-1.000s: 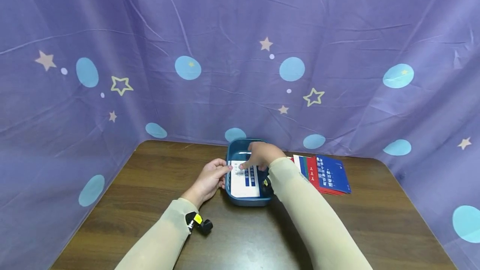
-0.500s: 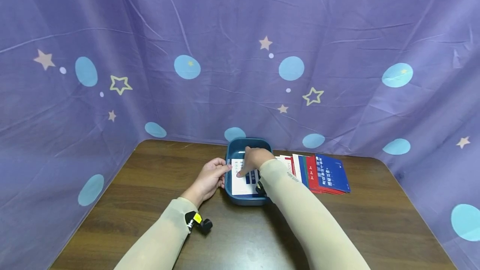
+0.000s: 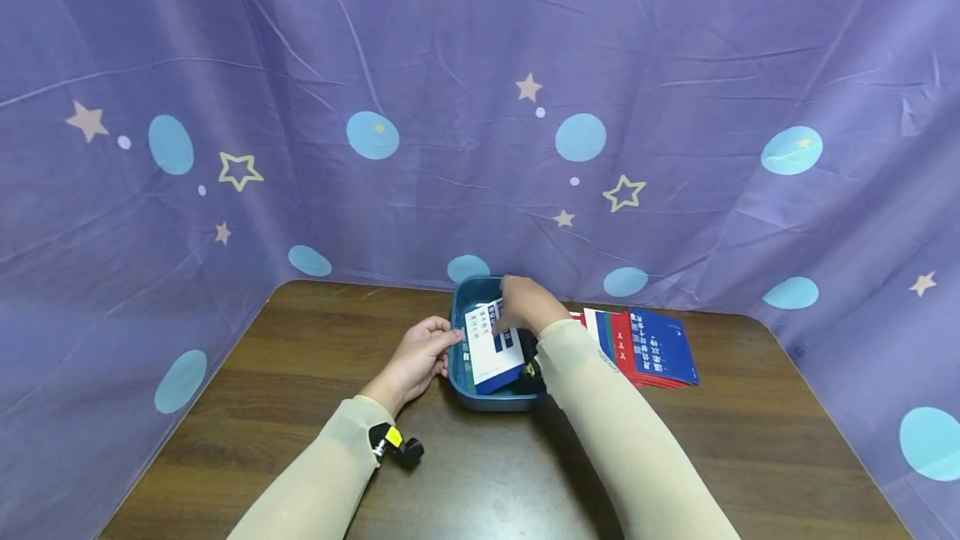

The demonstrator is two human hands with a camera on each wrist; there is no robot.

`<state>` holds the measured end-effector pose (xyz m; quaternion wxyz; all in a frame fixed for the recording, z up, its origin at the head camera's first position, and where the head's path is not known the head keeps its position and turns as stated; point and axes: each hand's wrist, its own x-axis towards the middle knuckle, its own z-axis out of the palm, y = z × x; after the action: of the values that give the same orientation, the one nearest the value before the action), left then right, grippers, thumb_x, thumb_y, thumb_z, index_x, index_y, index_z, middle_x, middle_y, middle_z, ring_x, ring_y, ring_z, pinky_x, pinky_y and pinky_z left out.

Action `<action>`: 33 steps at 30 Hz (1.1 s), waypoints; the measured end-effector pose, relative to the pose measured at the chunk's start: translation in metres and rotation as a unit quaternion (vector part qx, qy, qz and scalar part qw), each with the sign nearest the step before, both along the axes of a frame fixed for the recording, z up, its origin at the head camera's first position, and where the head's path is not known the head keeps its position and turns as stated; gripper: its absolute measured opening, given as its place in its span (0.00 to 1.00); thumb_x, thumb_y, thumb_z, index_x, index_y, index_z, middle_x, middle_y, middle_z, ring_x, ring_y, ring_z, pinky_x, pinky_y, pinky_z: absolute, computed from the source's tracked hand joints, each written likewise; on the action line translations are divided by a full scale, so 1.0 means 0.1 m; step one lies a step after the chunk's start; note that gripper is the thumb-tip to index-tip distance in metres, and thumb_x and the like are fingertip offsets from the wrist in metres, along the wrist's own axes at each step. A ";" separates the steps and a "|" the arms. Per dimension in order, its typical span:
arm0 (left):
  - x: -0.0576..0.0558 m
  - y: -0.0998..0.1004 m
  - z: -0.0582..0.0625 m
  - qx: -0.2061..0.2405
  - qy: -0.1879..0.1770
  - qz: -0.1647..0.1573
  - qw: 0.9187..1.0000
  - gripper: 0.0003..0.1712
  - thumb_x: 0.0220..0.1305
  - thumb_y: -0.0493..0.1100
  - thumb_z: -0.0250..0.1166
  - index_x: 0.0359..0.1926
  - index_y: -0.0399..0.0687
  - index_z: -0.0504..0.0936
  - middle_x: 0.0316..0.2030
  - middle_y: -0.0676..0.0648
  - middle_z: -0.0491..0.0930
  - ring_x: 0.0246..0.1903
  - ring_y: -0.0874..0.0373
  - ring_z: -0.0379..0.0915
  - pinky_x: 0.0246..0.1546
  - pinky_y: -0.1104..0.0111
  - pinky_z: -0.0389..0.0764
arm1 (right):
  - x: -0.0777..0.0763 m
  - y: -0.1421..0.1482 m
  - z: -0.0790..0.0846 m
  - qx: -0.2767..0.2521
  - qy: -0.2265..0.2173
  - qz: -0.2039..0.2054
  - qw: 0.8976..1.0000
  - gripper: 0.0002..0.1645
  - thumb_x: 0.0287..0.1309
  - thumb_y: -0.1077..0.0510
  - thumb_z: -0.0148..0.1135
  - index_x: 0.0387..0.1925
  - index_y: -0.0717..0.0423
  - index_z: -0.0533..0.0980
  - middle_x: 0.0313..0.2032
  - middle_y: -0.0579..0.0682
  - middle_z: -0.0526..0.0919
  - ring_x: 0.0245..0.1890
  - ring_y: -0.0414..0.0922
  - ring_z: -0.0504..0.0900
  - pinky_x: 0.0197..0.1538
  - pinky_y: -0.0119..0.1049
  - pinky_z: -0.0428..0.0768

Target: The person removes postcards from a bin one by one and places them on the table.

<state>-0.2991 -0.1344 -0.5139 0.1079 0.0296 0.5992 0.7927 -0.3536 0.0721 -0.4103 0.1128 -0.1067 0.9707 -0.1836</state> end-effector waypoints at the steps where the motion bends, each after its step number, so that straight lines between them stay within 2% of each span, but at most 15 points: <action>1: 0.00 0.00 0.00 0.000 0.000 -0.001 1.000 0.10 0.71 0.35 0.68 0.41 0.43 0.73 0.20 0.51 0.77 0.14 0.62 0.70 0.12 0.73 0.77 | 0.01 0.02 0.03 -0.007 0.006 -0.001 1.000 0.45 0.48 0.54 0.88 0.64 0.65 0.77 0.51 0.60 0.88 0.45 0.52 0.87 0.56 0.52 0.89; 5: 0.00 -0.01 0.00 0.003 0.002 -0.003 1.000 0.10 0.71 0.35 0.68 0.40 0.43 0.73 0.20 0.50 0.78 0.14 0.62 0.71 0.12 0.73 0.77 | 0.02 0.11 0.11 -0.049 0.007 -0.029 0.998 0.44 0.50 0.57 0.86 0.67 0.65 0.77 0.50 0.60 0.88 0.41 0.51 0.89 0.49 0.48 0.93; 8: 0.01 -0.01 0.01 0.003 0.005 -0.002 1.000 0.10 0.71 0.35 0.68 0.40 0.43 0.73 0.20 0.51 0.78 0.14 0.63 0.71 0.12 0.73 0.77 | 0.02 0.17 0.13 -0.084 -0.003 -0.047 0.995 0.36 0.52 0.58 0.85 0.60 0.66 0.80 0.44 0.60 0.89 0.34 0.49 0.90 0.37 0.42 0.94; 11: 0.01 -0.01 0.01 0.001 0.007 -0.001 1.000 0.09 0.71 0.34 0.67 0.40 0.43 0.73 0.20 0.52 0.78 0.14 0.63 0.71 0.12 0.73 0.77 | 0.03 0.21 0.13 -0.108 -0.009 -0.050 0.993 0.26 0.53 0.58 0.85 0.48 0.66 0.82 0.37 0.59 0.90 0.28 0.48 0.91 0.29 0.37 0.91; 15: 0.01 -0.01 0.01 0.001 0.007 -0.001 1.000 0.09 0.71 0.34 0.67 0.40 0.43 0.73 0.19 0.53 0.78 0.13 0.63 0.71 0.12 0.73 0.77 | 0.04 0.25 0.13 -0.126 -0.012 -0.037 0.991 0.16 0.57 0.57 0.82 0.36 0.62 0.82 0.31 0.55 0.90 0.25 0.46 0.90 0.25 0.36 0.90; 18: 0.01 0.00 0.01 0.002 0.008 -0.003 1.000 0.09 0.71 0.35 0.67 0.40 0.43 0.73 0.19 0.52 0.77 0.13 0.63 0.71 0.12 0.73 0.77 | 0.07 0.30 0.15 -0.157 -0.016 -0.020 0.987 0.13 0.62 0.57 0.78 0.34 0.61 0.81 0.29 0.54 0.90 0.25 0.46 0.89 0.25 0.38 0.90; 23: 0.00 0.01 0.00 0.001 0.011 -0.004 1.000 0.09 0.71 0.35 0.67 0.41 0.42 0.73 0.19 0.52 0.77 0.14 0.64 0.71 0.12 0.73 0.78 | 0.10 0.49 0.21 -0.212 0.006 -0.011 0.977 0.09 0.64 0.57 0.74 0.36 0.60 0.85 0.29 0.54 0.90 0.26 0.45 0.88 0.27 0.37 0.86; 26: 0.00 0.01 0.00 0.005 0.008 -0.003 1.000 0.08 0.71 0.34 0.67 0.40 0.42 0.73 0.19 0.53 0.77 0.13 0.63 0.70 0.12 0.73 0.77 | 0.12 0.69 0.25 -0.242 0.028 -0.014 0.970 0.09 0.66 0.58 0.72 0.43 0.60 0.86 0.32 0.55 0.91 0.29 0.46 0.89 0.31 0.37 0.87; 30: 0.00 0.01 0.00 0.005 0.007 0.001 1.000 0.08 0.71 0.34 0.66 0.39 0.43 0.73 0.18 0.53 0.76 0.13 0.63 0.70 0.12 0.74 0.77 | 0.17 1.00 0.29 -0.270 0.050 -0.042 0.961 0.14 0.70 0.58 0.69 0.52 0.60 0.85 0.38 0.57 0.92 0.33 0.48 0.91 0.34 0.40 0.89; 33: 0.01 0.00 0.00 0.001 0.009 0.002 1.000 0.08 0.71 0.34 0.66 0.39 0.44 0.73 0.18 0.53 0.76 0.13 0.63 0.70 0.12 0.74 0.77 | 0.21 1.24 0.29 -0.282 0.061 -0.074 0.955 0.15 0.70 0.56 0.70 0.54 0.58 0.84 0.38 0.58 0.92 0.32 0.49 0.91 0.32 0.41 0.90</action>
<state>-0.2985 -0.1346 -0.5136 0.1010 0.0362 0.5997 0.7930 -0.3330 0.1962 -0.3809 0.0052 -0.0733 0.8897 -0.4507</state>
